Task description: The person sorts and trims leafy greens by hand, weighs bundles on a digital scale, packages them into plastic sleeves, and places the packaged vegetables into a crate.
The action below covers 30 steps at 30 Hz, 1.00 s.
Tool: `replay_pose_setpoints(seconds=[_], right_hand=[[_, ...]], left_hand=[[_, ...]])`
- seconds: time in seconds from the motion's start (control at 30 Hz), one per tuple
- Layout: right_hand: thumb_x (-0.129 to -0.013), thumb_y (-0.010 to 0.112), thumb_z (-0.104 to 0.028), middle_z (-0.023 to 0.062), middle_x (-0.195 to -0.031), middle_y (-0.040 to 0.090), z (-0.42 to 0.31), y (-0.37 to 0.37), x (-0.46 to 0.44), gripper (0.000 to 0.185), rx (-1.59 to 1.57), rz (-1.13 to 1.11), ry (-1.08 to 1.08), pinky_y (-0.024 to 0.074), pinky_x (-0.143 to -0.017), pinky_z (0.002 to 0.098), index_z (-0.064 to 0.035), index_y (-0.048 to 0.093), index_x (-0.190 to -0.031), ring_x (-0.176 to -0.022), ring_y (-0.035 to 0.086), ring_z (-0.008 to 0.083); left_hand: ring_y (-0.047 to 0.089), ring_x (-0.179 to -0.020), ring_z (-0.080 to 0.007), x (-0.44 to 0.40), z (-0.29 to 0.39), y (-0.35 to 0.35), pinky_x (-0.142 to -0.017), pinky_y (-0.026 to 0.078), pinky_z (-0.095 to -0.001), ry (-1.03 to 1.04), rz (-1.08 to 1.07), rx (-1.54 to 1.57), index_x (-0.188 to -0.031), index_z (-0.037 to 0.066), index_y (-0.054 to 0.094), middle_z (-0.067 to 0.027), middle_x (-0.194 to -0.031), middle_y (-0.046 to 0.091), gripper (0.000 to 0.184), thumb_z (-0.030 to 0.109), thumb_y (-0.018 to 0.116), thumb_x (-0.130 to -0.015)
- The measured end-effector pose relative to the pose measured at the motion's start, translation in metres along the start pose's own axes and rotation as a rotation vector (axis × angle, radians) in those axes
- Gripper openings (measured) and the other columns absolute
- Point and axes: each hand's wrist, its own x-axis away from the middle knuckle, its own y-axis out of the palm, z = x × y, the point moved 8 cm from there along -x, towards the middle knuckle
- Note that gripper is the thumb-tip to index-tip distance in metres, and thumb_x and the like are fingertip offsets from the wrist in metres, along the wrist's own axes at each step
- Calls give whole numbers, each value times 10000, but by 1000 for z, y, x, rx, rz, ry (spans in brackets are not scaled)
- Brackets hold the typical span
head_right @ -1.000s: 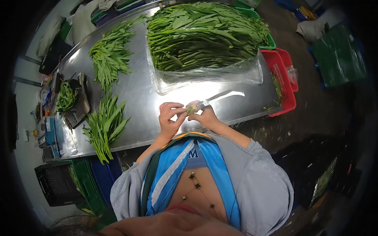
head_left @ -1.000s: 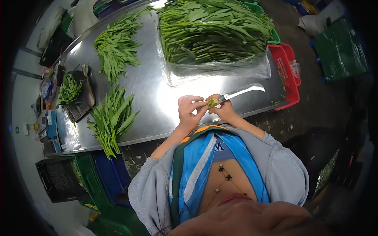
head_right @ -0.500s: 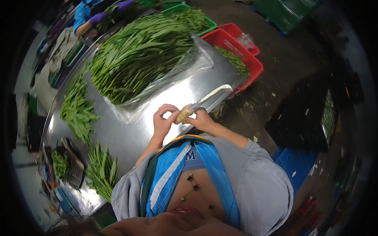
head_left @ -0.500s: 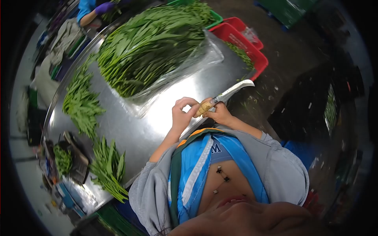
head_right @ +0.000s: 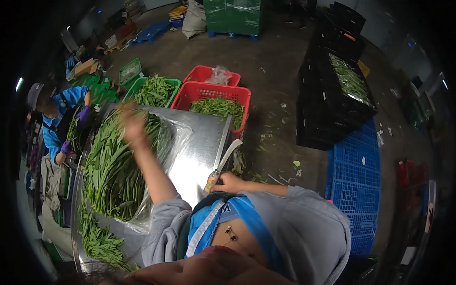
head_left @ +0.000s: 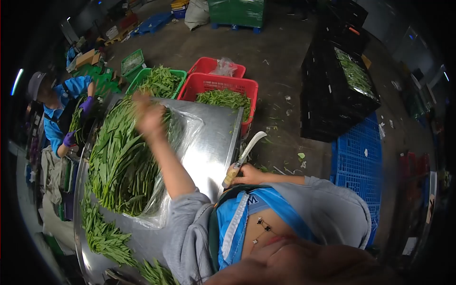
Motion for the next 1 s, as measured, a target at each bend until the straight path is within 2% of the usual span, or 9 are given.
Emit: replay_pose_setpoints(seconds=[0.1, 0.13, 0.17, 0.33, 0.53, 0.6, 0.67, 0.8, 1.0], right_hand=[[-753, 684, -264, 91, -898, 611, 14, 3, 11, 296, 22, -9, 17, 439, -776, 329, -40, 592, -923, -855, 582, 216], [-752, 685, -263, 93, -897, 612, 16, -5, 7, 302, 45, -1, 15, 440, -777, 329, -40, 590, -932, -856, 583, 210], [-760, 673, -265, 97, -902, 615, 16, -12, 9, 303, -77, 37, 35, 443, -775, 326, -37, 587, -939, -848, 587, 200], [-773, 634, -245, 120, -850, 626, 51, -41, 21, 283, -43, 289, 229, 452, -756, 337, -11, 585, -924, -820, 603, 219], [-728, 645, -345, 183, -854, 613, 104, -21, -19, 381, 564, -78, 451, 467, -685, 398, -29, 561, -922, -775, 604, 326], [-684, 669, -382, 172, -869, 614, 88, -17, -47, 416, 689, -115, 365, 468, -665, 422, -62, 567, -929, -771, 599, 345], [-671, 681, -353, 148, -871, 617, 90, -13, -76, 393, 800, -116, 282, 471, -665, 420, -76, 577, -931, -776, 602, 328], [-650, 707, -303, 115, -909, 619, 121, -8, -126, 376, 980, -258, 192, 468, -699, 414, -77, 591, -929, -807, 596, 313], [-652, 711, -228, 142, -1059, 554, 107, 35, -194, 467, 887, -406, -12, 406, -862, 394, -58, 551, -1056, -1006, 513, 314]], left_hand=[[605, -773, -277, 157, 17, 225, -774, 476, -354, 222, -1483, -50, -1227, 87, 471, -158, -971, 612, 581, 68, 621, -666], [605, -776, -298, 187, 46, 221, -769, 474, -362, 375, -1363, 110, -1213, 128, 487, -153, -906, 627, 534, 120, 625, -698], [601, -816, -315, 189, 65, 195, -751, 474, -363, 10, -1221, 477, -1170, 136, 530, -164, -902, 628, 473, 147, 637, -709], [616, -738, -309, 265, -5, 94, -678, 473, -363, -518, -990, 119, -880, 79, 665, -163, -754, 630, 229, 277, 580, -802], [617, -742, -304, 276, -28, -7, -680, 478, -350, -770, -563, 9, -967, 48, 633, -167, -747, 620, 202, 151, 553, -812], [584, -570, -158, 292, -39, -22, -549, 458, -273, -802, -501, 70, -1025, 33, 614, -99, -662, 618, 228, 125, 564, -823], [616, -767, -300, 298, -30, -41, -686, 471, -362, -867, -442, 72, -954, 66, 640, -155, -832, 638, 202, 185, 548, -819], [609, -780, -298, 297, 4, -89, -686, 477, -357, -744, -493, -182, -950, 99, 645, -126, -868, 642, 197, 203, 560, -805], [601, -821, -292, 335, 12, -168, -712, 473, -356, -982, -228, -288, -949, 87, 642, -126, -922, 634, 199, 194, 568, -798]])
